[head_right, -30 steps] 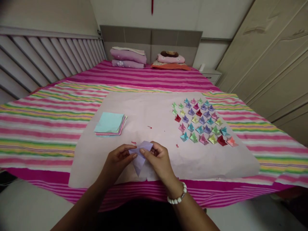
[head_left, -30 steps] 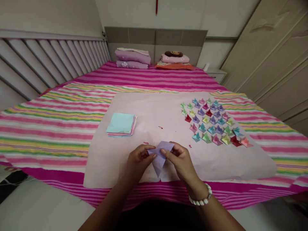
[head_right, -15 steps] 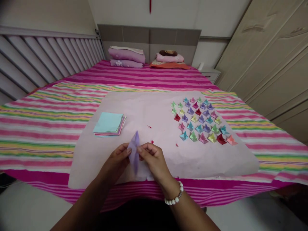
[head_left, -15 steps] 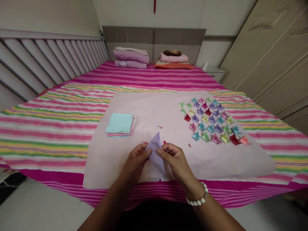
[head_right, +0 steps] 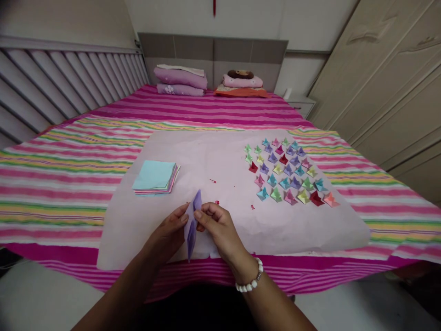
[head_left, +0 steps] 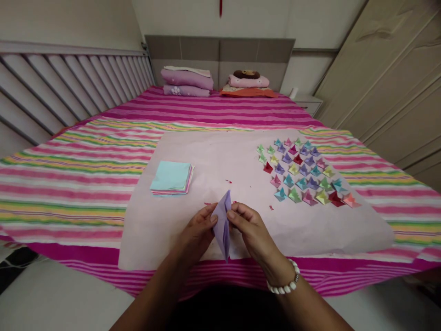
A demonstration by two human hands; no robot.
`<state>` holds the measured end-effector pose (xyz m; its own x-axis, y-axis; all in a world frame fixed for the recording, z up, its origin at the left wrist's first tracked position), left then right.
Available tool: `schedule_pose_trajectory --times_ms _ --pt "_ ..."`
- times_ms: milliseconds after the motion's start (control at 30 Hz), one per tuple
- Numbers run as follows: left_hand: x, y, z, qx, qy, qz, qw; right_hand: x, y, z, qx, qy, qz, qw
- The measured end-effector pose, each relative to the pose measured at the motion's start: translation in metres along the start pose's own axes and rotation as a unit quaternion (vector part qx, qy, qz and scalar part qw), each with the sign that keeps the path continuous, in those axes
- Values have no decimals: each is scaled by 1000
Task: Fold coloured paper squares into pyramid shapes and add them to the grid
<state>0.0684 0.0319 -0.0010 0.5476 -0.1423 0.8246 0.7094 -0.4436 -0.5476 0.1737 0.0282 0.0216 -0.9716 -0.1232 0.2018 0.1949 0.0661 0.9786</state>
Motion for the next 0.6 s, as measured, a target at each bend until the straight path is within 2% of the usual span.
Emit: schedule_pose_trajectory --times_ms 233,433,600 --pt "6 1 0 -7 34 -6 999 0 -3 1 7 10 2 1000" --pt "3 -1 0 9 9 20 1000 0 -3 0 10 8 15 1000" --pt "4 0 0 10 16 34 999 0 -2 1 19 -6 20 1000"
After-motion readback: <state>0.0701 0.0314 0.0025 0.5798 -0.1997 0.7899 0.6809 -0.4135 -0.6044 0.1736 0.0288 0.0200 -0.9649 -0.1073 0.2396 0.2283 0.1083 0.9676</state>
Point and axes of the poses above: each hand's wrist, its own z-axis towards the middle knuckle, its own x-axis out of the palm, y = z × x, the point moved 7 cm from there along z, towards the middle knuckle, and after that the axes turned 10 degrees about -z, right-handed, at the moved point
